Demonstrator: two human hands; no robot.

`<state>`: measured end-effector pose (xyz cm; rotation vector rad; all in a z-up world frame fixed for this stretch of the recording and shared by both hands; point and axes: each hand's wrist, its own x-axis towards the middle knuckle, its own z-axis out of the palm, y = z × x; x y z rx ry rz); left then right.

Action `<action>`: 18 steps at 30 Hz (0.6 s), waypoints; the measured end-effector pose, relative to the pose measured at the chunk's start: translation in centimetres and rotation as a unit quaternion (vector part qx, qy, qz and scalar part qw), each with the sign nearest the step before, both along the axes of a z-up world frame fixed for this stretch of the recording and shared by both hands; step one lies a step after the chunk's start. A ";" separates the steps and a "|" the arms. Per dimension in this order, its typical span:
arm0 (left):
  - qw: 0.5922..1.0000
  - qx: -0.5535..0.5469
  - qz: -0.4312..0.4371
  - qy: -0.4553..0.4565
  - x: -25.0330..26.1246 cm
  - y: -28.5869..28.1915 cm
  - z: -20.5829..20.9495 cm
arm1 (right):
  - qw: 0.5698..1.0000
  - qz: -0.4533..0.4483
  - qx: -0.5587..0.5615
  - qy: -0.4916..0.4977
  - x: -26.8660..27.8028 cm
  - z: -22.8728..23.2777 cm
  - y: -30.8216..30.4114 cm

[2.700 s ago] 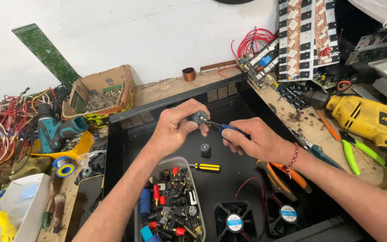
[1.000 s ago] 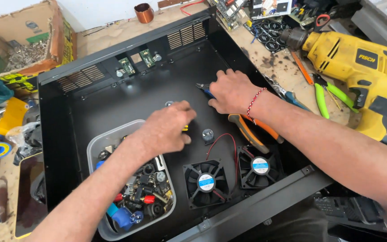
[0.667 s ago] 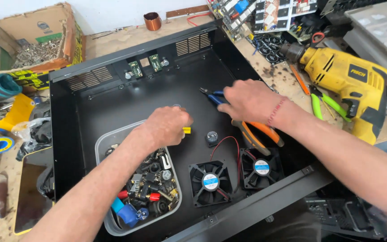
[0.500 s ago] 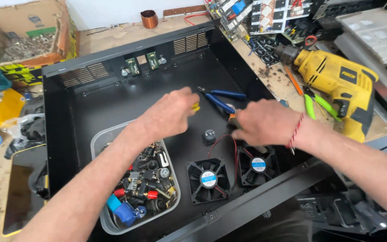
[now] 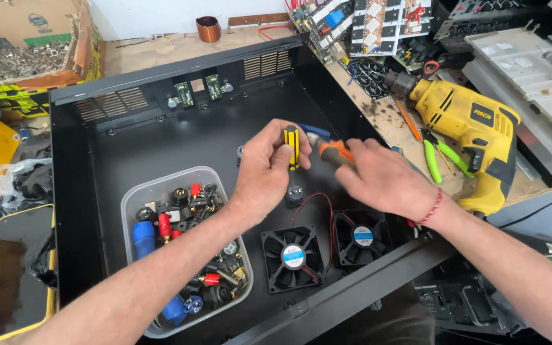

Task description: The person uses pliers to strip the insulation from a small black component's wires. They then use a screwdriver to manipulate the component and a soldering iron to work on the wires. The person handles various tools and electronic parts on a cluttered workbench.

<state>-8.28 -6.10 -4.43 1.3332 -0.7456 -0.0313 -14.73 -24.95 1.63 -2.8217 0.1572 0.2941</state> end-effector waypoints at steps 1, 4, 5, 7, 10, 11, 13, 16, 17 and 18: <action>1.000 0.002 0.000 0.000 -0.1 -0.1 -0.2 | 1.000 0.000 0.002 0.000 -0.4 1.1 0.1; 1.000 -0.002 -0.011 0.009 -0.5 -0.3 -0.5 | 0.987 -0.084 0.134 0.000 -1.5 3.1 -0.6; 1.000 0.006 -0.008 0.016 -0.8 -0.4 -0.2 | 0.979 -0.072 0.186 -0.039 -1.9 2.9 -1.4; 1.000 0.015 -0.007 0.023 -1.1 -0.4 -0.1 | 0.967 -0.063 0.236 -0.078 -2.9 2.2 -2.3; 1.000 0.012 -0.024 0.016 -0.8 -0.5 -0.2 | 0.977 -0.047 0.087 -0.189 -4.3 1.0 -2.5; 1.000 0.013 -0.020 0.017 -0.8 -0.4 -0.2 | 0.968 -0.020 0.059 -0.242 -4.7 0.4 -2.8; 1.000 0.017 -0.015 0.021 -0.7 -0.3 -0.3 | 0.956 0.007 0.034 -0.292 -4.9 -0.7 -3.3; 0.999 0.015 -0.019 0.032 -0.6 -0.2 -0.1 | 0.928 0.043 0.026 -0.370 -4.4 -1.9 -4.0; 1.000 0.018 -0.009 0.017 -0.5 -0.2 0.2 | 0.927 0.039 0.016 -0.373 -4.2 -2.1 -4.1; 1.000 0.022 0.001 0.001 -0.5 -0.2 0.4 | 0.926 0.035 0.005 -0.376 -4.0 -2.3 -4.2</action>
